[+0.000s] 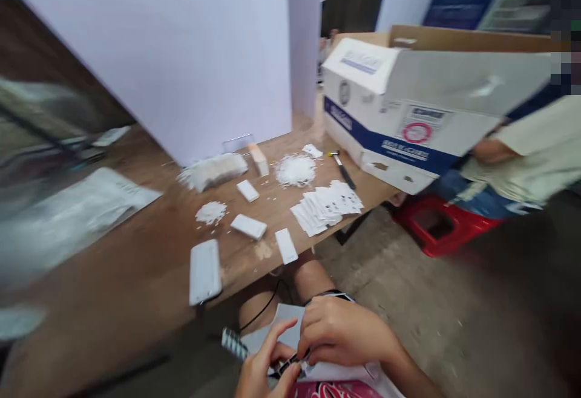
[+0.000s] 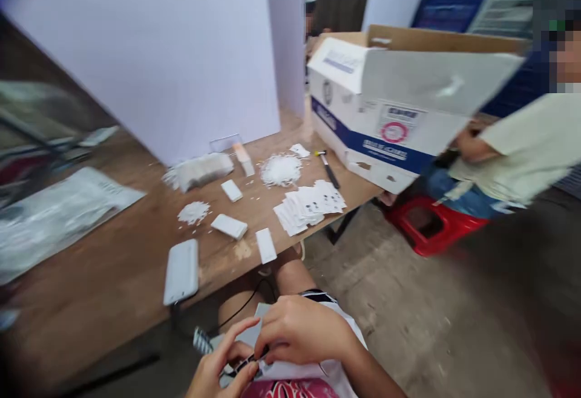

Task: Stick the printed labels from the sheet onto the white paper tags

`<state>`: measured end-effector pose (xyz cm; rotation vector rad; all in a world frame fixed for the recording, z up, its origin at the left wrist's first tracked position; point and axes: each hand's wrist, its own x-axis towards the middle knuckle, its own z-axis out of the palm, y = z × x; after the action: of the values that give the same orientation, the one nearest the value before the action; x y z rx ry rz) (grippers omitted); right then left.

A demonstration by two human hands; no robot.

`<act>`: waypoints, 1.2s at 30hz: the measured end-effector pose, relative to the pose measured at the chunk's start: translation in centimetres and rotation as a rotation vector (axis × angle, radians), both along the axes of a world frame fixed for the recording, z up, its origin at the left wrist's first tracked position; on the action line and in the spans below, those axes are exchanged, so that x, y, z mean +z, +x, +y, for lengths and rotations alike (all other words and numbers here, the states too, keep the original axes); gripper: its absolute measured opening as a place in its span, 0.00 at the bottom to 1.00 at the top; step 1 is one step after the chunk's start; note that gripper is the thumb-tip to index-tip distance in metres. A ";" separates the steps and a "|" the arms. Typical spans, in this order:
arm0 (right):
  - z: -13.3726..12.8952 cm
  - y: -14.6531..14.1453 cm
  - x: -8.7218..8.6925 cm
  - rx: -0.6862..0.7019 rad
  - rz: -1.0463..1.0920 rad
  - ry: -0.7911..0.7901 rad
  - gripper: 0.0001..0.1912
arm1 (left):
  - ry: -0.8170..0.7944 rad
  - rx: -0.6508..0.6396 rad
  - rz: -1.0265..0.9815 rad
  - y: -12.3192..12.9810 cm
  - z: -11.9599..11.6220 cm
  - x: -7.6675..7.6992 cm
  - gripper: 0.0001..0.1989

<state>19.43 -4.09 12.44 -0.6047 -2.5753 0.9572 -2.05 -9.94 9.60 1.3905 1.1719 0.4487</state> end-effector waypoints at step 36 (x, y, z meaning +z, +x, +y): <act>15.4 -1.4 -10.1 -0.255 -0.044 -0.329 0.07 | 0.053 -0.141 0.669 4.8 9.9 -4.5 0.34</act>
<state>18.07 11.35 2.35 -1.0234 -2.3154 1.2962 2.74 -0.04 5.06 1.7194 1.5825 -0.1070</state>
